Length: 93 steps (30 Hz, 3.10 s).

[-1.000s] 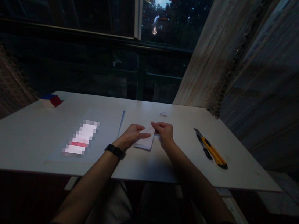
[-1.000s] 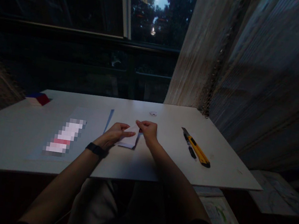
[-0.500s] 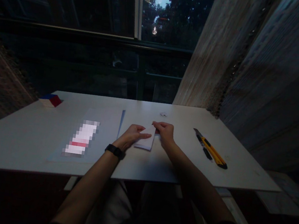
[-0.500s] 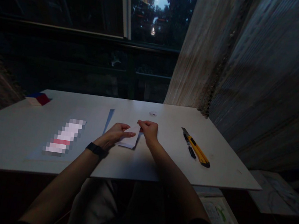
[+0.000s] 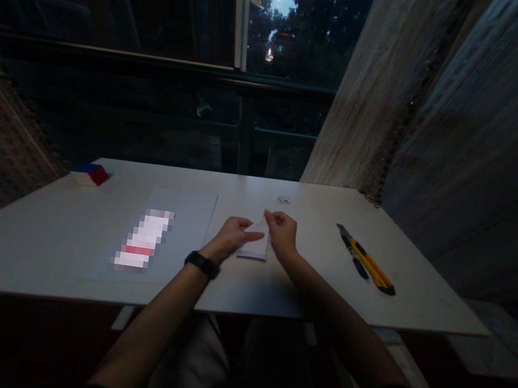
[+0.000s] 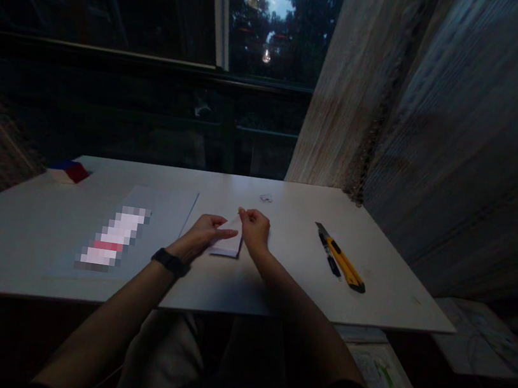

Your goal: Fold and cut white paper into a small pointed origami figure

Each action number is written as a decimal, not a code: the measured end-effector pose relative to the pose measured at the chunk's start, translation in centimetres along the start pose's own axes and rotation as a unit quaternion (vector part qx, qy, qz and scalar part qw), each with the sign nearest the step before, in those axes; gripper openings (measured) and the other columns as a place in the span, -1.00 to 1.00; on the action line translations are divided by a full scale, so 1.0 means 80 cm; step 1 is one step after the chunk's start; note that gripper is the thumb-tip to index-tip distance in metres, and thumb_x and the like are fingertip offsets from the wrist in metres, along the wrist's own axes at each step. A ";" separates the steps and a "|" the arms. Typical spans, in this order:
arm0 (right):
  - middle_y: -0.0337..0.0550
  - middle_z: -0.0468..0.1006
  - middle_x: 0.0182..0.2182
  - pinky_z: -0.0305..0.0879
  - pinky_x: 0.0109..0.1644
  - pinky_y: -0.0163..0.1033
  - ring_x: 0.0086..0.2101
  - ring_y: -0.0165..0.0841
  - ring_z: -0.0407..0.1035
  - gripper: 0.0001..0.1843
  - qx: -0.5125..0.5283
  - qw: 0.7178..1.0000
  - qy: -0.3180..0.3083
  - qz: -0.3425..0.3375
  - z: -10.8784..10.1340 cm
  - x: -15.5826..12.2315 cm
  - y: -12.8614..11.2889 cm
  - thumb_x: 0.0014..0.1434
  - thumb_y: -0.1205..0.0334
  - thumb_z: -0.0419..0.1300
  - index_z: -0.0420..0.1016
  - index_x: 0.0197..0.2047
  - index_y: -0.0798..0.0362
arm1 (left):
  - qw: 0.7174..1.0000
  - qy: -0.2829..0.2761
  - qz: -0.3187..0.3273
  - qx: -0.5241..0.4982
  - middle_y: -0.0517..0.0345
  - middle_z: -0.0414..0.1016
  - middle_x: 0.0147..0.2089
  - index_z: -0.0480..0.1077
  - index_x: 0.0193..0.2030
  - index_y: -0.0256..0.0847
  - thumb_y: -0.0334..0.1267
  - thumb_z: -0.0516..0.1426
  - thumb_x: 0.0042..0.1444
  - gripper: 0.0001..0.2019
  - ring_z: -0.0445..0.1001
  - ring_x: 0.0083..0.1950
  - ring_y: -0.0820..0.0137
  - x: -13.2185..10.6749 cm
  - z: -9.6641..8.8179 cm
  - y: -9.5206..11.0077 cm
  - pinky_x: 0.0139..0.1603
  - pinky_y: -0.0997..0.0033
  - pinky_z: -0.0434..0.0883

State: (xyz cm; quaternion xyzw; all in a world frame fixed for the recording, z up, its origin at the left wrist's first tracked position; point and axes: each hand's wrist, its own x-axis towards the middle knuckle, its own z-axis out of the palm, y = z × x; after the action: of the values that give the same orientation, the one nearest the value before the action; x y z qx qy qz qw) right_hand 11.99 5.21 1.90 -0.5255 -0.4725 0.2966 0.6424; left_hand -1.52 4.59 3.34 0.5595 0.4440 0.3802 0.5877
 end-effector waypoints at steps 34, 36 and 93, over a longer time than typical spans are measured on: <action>-0.20 0.46 -0.69 0.27 -0.48 -0.26 -0.55 -0.30 0.40 -0.66 0.167 0.972 -0.076 0.146 -0.006 0.001 -0.015 -0.38 0.16 0.38 0.26 -0.74 0.07 | 1.000 -0.015 0.000 0.010 0.17 0.42 -0.55 0.43 -0.47 -0.36 -0.20 0.34 -0.36 -0.68 0.31 -0.57 0.51 -0.001 0.002 0.001 -0.56 0.52 0.16; -0.20 0.45 -0.70 0.26 -0.48 -0.26 -0.54 -0.29 0.41 -0.66 0.154 0.977 -0.061 0.135 -0.005 0.000 -0.015 -0.39 0.17 0.38 0.25 -0.74 0.07 | 1.000 -0.019 -0.004 0.014 0.15 0.44 -0.53 0.43 -0.45 -0.36 -0.19 0.34 -0.35 -0.67 0.33 -0.55 0.49 0.000 0.001 -0.001 -0.55 0.52 0.18; -0.15 0.52 -0.61 0.21 -0.44 -0.28 -0.56 -0.36 0.34 -0.72 -0.038 0.997 -0.057 -0.043 -0.008 -0.007 -0.028 -0.16 0.02 0.28 0.53 -0.58 0.10 | 0.998 0.018 0.038 -0.054 0.08 0.46 -0.47 0.48 -0.44 -0.35 -0.04 0.34 -0.38 -0.58 0.33 -0.48 0.49 0.001 -0.001 0.006 -0.49 0.50 0.22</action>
State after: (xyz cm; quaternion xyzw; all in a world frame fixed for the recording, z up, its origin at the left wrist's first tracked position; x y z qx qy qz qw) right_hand 12.12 3.83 3.88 -0.5114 -0.5412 0.2798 0.6060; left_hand -1.51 4.74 3.78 0.5369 0.4116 0.4357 0.5936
